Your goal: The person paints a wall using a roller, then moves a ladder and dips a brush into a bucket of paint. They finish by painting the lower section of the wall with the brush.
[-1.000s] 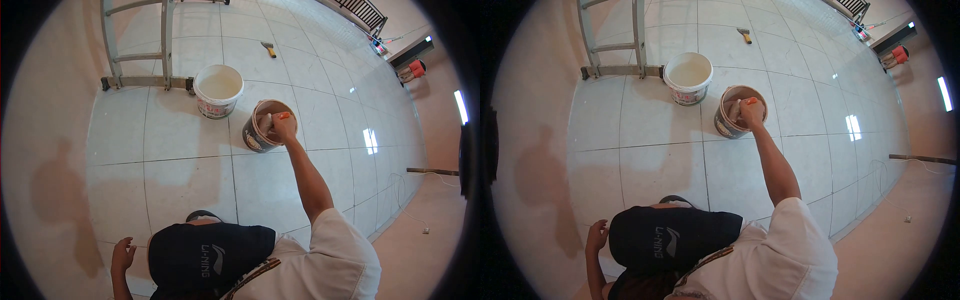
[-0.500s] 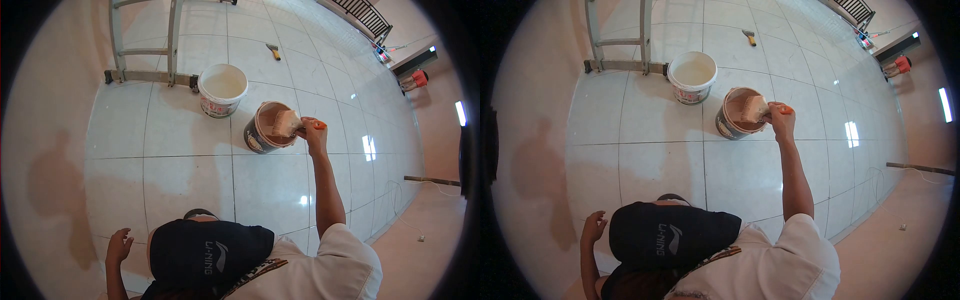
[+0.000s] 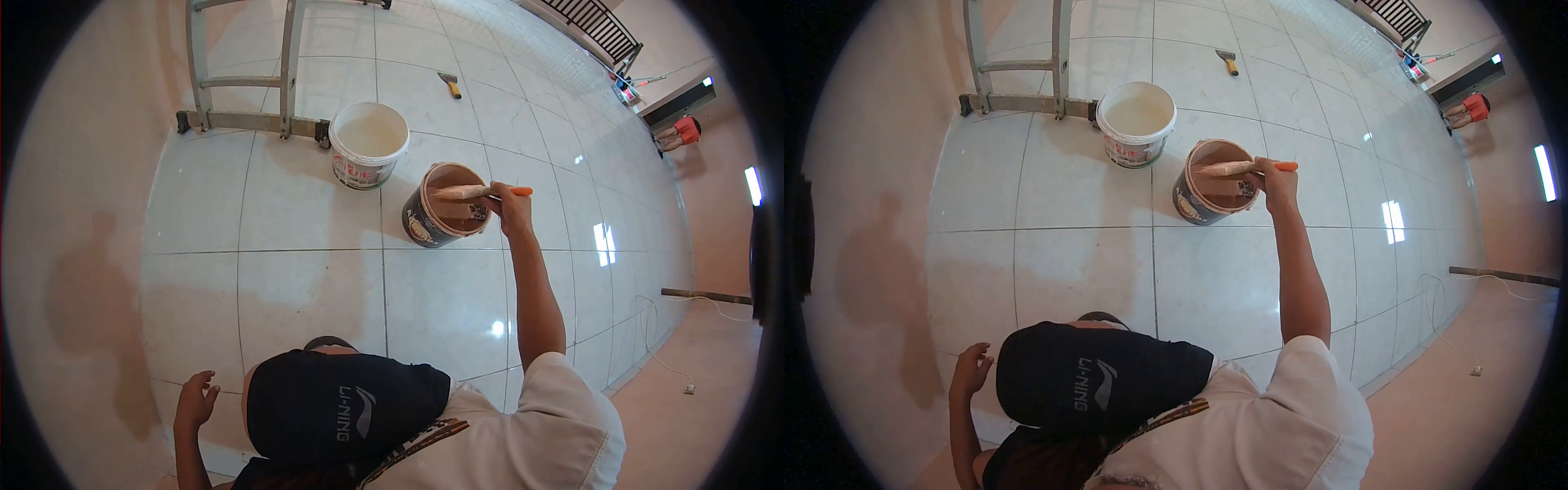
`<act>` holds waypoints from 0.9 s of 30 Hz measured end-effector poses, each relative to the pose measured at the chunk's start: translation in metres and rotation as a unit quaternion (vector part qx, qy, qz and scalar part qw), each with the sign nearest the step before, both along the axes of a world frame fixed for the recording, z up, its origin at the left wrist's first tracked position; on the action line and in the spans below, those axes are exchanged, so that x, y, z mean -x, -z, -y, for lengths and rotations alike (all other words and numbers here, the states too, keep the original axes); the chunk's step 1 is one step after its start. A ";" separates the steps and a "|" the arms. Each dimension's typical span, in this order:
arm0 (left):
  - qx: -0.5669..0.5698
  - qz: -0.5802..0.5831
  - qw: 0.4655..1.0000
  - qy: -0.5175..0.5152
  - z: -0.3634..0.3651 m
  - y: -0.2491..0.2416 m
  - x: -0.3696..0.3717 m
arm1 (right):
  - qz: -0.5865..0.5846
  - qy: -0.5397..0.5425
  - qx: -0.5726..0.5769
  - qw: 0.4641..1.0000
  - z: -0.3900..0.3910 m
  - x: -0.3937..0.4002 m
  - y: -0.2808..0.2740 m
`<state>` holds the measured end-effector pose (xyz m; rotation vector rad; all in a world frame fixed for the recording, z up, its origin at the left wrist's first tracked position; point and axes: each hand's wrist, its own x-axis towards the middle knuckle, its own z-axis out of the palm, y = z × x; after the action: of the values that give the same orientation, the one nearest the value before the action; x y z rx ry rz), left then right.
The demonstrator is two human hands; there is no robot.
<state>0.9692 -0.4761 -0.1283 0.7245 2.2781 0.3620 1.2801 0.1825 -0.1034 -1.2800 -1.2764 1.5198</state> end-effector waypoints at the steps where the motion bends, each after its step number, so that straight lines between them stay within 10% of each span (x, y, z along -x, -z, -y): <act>1: 0.003 0.003 1.000 -0.003 -0.001 -0.001 -0.001 | 0.015 0.000 -0.006 1.000 -0.002 0.002 -0.001; 17: -0.006 -0.002 1.000 0.016 0.001 0.003 0.004 | 0.335 -0.148 -0.183 0.912 -0.016 0.065 0.092; 27: -0.005 0.009 1.000 0.009 0.001 0.008 0.004 | 0.129 -0.088 -0.077 0.985 -0.013 0.003 0.004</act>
<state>0.9648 -0.4776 -0.1366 0.7450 2.2528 0.3706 1.2776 0.1950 -0.1071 -1.3209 -1.6794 1.3739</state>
